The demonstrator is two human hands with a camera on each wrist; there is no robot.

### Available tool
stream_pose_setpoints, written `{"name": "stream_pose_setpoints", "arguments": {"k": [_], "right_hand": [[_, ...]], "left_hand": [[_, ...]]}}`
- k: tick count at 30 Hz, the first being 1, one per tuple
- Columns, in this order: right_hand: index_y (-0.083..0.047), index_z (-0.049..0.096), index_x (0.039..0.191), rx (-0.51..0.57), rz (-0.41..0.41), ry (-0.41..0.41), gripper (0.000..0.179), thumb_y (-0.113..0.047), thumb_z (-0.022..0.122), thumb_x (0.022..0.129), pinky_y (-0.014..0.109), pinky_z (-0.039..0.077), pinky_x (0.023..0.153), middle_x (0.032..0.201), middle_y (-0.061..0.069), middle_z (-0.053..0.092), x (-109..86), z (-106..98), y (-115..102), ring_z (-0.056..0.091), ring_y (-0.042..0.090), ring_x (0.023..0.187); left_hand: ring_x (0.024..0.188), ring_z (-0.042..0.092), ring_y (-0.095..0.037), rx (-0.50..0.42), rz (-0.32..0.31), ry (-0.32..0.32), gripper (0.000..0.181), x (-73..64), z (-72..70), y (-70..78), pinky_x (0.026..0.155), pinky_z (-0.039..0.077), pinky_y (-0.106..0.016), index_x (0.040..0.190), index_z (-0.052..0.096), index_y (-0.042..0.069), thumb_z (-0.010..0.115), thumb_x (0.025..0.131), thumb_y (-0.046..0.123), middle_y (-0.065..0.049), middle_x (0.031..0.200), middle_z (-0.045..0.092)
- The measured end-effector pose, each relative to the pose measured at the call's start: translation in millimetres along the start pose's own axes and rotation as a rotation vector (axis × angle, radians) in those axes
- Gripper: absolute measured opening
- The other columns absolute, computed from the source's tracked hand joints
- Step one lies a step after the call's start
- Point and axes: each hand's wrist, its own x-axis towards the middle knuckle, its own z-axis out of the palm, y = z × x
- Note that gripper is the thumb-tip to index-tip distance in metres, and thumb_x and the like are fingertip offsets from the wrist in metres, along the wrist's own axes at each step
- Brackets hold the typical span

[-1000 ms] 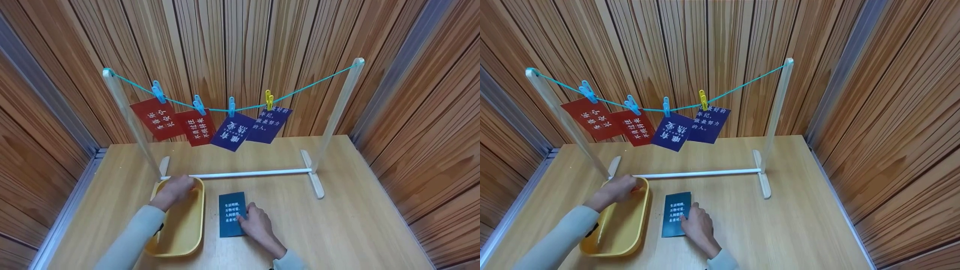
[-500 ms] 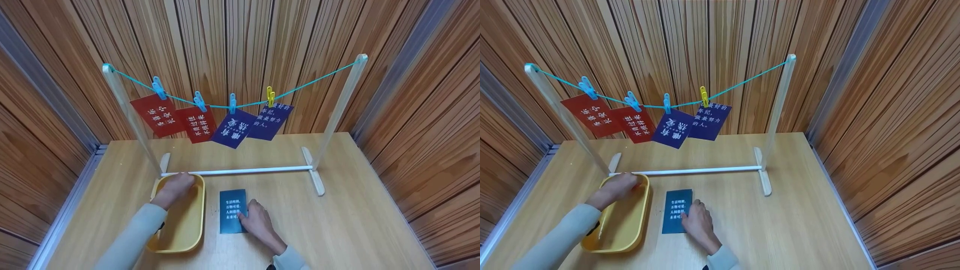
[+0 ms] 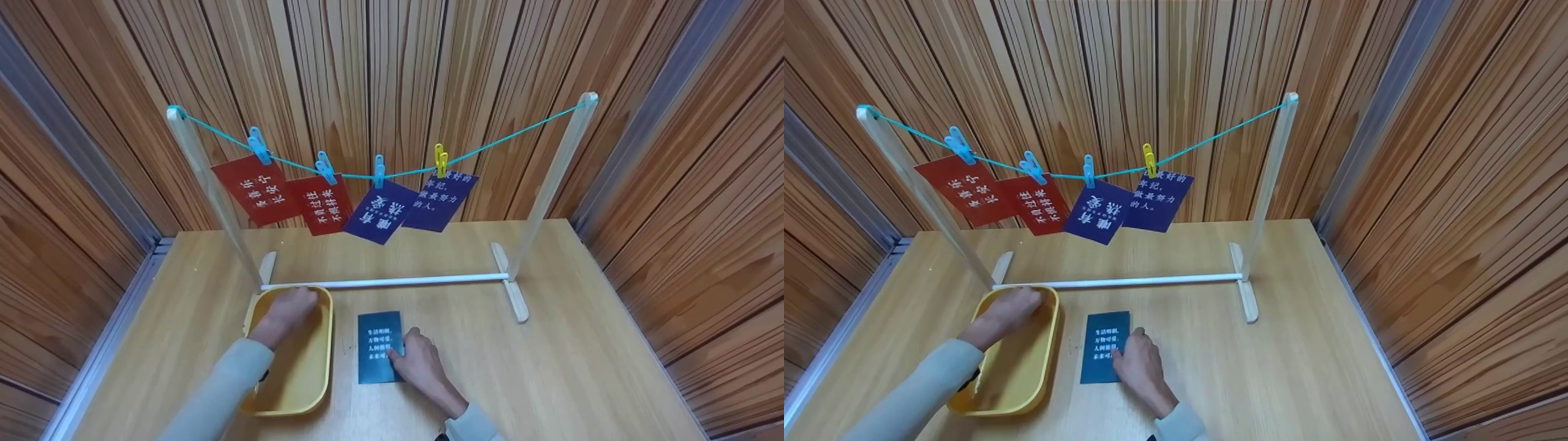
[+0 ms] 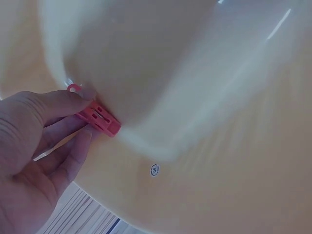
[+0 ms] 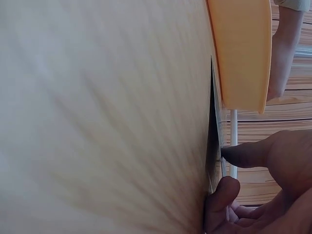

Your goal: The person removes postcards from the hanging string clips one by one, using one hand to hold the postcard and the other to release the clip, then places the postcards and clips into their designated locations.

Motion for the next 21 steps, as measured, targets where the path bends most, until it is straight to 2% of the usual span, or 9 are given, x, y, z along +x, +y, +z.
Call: {"name": "stream_pose_setpoints", "arguments": {"k": [2,3,6,13,21], "right_hand": [[0.002,0.057,0.100,-0.003,-0.006,0.004,0.032,-0.021,0.078,0.095,0.021,0.029,0.050,0.070,0.002,0.049,-0.5,0.6,0.4,0.047,0.014,0.057],[0.002,0.057,0.099,-0.005,-0.010,0.008,0.032,-0.021,0.078,0.095,0.021,0.028,0.049,0.069,0.002,0.049,-0.8,0.7,0.5,0.047,0.013,0.057],[0.003,0.057,0.098,-0.007,-0.020,0.016,0.031,-0.020,0.078,0.094,0.021,0.028,0.048,0.069,0.001,0.048,-1.5,0.5,0.5,0.046,0.013,0.056],[0.003,0.057,0.099,0.002,-0.012,0.002,0.031,-0.020,0.077,0.095,0.021,0.028,0.048,0.068,0.001,0.048,-0.7,-0.7,0.2,0.046,0.014,0.056],[0.002,0.057,0.100,0.017,0.012,-0.005,0.031,-0.020,0.078,0.095,0.021,0.028,0.049,0.069,0.002,0.048,-1.6,0.3,-0.9,0.047,0.014,0.056]], "left_hand": [[0.059,0.049,-0.023,-0.007,0.003,0.010,0.018,-1.6,0.7,-0.9,0.059,0.047,-0.028,0.101,0.069,-0.003,0.078,0.093,0.009,-0.010,0.069,0.052],[0.058,0.049,-0.023,-0.040,-0.009,0.011,0.017,-2.2,0.7,-1.3,0.058,0.046,-0.028,0.100,0.069,-0.003,0.077,0.093,0.009,-0.010,0.068,0.052],[0.057,0.047,-0.024,-0.038,0.006,0.030,0.016,-2.6,0.2,-2.4,0.056,0.044,-0.028,0.099,0.068,-0.005,0.077,0.092,0.007,-0.011,0.068,0.050],[0.060,0.057,-0.028,0.109,0.056,0.060,0.018,0.2,0.5,-3.6,0.059,0.052,-0.029,0.097,0.071,-0.006,0.080,0.092,0.009,-0.013,0.067,0.055],[0.060,0.057,-0.027,0.091,0.049,0.034,0.016,-0.5,1.0,-2.5,0.058,0.051,-0.029,0.096,0.072,-0.004,0.081,0.091,0.008,-0.013,0.068,0.057]]}}
